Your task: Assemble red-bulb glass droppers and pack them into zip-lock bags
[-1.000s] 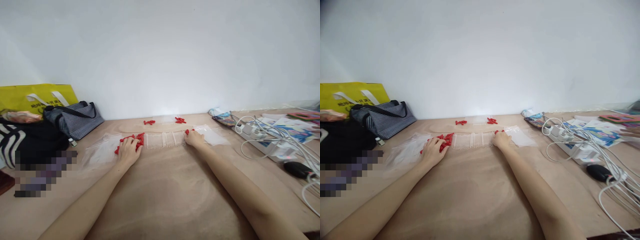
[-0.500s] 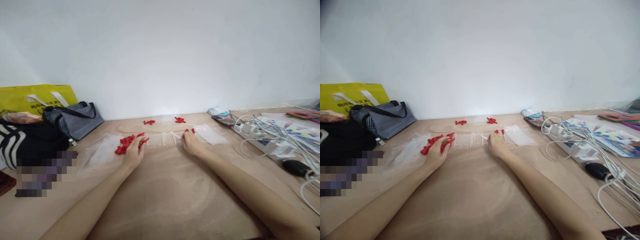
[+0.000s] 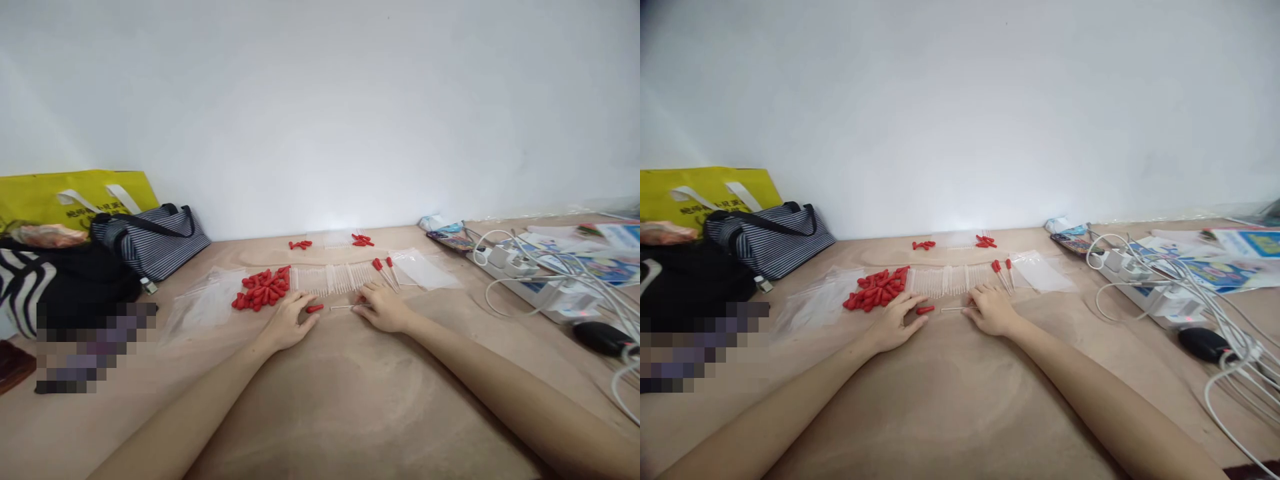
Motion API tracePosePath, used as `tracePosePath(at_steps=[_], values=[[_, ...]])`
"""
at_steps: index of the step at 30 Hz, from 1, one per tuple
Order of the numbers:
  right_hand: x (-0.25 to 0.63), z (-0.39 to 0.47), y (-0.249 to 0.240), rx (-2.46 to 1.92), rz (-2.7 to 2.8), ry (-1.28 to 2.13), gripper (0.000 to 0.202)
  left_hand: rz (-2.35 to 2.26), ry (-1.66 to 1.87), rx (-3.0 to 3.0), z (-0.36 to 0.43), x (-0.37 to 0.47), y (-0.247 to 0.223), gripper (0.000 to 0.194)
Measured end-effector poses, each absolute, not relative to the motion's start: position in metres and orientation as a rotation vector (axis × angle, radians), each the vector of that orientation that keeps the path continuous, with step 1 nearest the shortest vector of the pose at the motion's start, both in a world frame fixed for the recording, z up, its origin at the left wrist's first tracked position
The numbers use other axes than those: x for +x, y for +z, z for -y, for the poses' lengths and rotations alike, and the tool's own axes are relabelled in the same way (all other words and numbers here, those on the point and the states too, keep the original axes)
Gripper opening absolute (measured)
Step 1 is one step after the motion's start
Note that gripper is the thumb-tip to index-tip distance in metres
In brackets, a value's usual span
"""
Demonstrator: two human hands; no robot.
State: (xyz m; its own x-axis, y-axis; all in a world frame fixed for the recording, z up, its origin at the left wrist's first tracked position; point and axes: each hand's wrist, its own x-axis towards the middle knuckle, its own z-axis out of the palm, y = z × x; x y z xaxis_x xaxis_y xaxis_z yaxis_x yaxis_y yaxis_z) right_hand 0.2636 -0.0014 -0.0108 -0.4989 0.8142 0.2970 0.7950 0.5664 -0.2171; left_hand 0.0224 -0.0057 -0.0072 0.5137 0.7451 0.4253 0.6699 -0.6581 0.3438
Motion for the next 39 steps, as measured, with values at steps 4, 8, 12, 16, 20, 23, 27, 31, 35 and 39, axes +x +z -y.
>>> tracePosePath(at_steps=[4,8,12,16,20,23,27,31,35,39], values=[[0.254,0.0,-0.012,-1.279,2.365,0.226,0.022,-1.374,0.841,2.576,0.002,0.032,-0.01,0.018],[0.246,-0.003,-0.016,-1.334,2.335,0.319,0.016,-1.349,0.857,2.549,0.001,0.035,-0.011,0.011],[0.244,-0.003,-0.021,-1.353,2.27,0.33,0.015,-1.312,0.89,2.534,0.004,0.034,-0.009,0.008],[0.243,-0.001,-0.025,-1.269,2.119,0.469,0.012,-1.306,0.865,2.521,0.006,0.034,-0.008,0.01],[0.24,0.002,-0.027,-1.144,2.081,0.522,0.008,-1.189,0.892,2.566,0.005,0.035,-0.008,0.014],[0.237,0.004,-0.027,-1.096,2.095,0.535,0.008,-1.166,0.91,2.576,0.004,0.036,-0.009,0.016],[0.235,0.006,-0.025,-1.05,2.11,0.521,0.009,-1.173,0.903,2.543,0.005,0.038,-0.008,0.017],[0.235,0.007,-0.024,-1.031,2.128,0.505,0.012,-1.179,0.874,2.481,0.008,0.042,-0.005,0.019],[0.234,0.008,-0.024,-1.029,2.111,0.516,0.011,-1.159,0.839,2.383,0.01,0.043,-0.004,0.02],[0.234,0.009,-0.024,-1.033,2.094,0.518,0.012,-1.173,0.83,2.312,0.01,0.043,-0.005,0.021]])
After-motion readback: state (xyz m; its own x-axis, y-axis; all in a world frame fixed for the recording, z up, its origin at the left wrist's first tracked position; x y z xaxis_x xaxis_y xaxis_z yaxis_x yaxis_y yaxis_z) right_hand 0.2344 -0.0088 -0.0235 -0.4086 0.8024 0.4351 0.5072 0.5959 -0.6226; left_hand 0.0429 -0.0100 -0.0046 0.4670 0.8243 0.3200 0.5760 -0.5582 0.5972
